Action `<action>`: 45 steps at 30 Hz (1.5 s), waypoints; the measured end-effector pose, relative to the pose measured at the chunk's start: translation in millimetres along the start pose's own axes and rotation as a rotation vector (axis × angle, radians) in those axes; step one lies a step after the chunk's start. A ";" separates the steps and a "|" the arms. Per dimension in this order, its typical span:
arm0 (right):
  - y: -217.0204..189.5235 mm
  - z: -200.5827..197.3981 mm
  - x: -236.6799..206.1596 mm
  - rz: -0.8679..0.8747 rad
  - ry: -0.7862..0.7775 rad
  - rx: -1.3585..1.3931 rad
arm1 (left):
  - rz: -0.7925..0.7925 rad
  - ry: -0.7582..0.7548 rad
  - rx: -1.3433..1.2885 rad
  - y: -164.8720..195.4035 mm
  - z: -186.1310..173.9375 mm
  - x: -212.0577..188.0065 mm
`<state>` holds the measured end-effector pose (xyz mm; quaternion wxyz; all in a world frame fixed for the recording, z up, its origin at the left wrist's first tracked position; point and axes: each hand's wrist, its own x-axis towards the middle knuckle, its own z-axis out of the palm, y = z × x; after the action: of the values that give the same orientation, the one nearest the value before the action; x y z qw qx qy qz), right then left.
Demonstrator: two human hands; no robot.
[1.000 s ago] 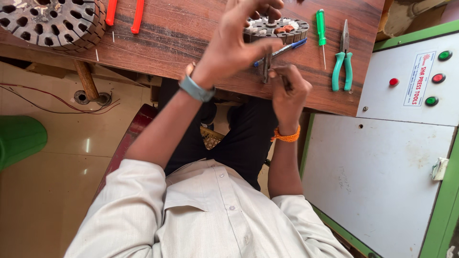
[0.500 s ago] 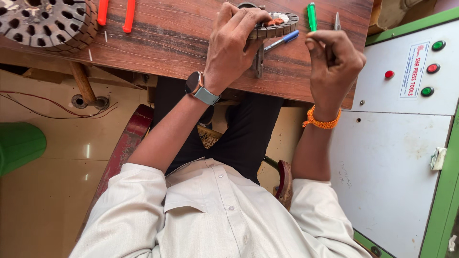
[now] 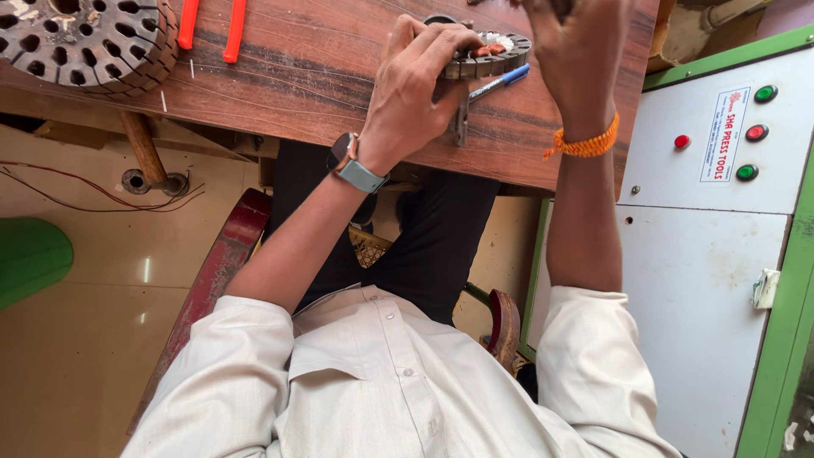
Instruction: The person uses a small tool to adjust and secure components within a circular electrical part held in a clamp. They repeatedly insert and remove a small piece, then use the tool to press and align internal elements. The work continues with minor repositioning of the part and tool adjustments.
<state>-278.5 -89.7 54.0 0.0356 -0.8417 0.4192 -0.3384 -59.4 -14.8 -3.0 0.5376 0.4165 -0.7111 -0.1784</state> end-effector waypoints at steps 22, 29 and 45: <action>-93.8 -13.6 -26.5 0.181 -0.024 0.211 | -0.157 -0.261 -0.688 -54.6 -0.8 33.0; -97.4 -8.2 -36.2 0.262 0.018 0.278 | -0.126 -0.234 -0.604 -57.4 0.1 28.6; -101.0 2.0 -46.8 0.261 0.055 0.306 | -0.071 -0.242 -0.724 -67.5 3.4 27.5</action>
<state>-228.1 9.3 62.0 0.1949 -0.7555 0.4693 -0.4135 -37.4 -76.8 -34.6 0.5558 0.1999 -0.6454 -0.4844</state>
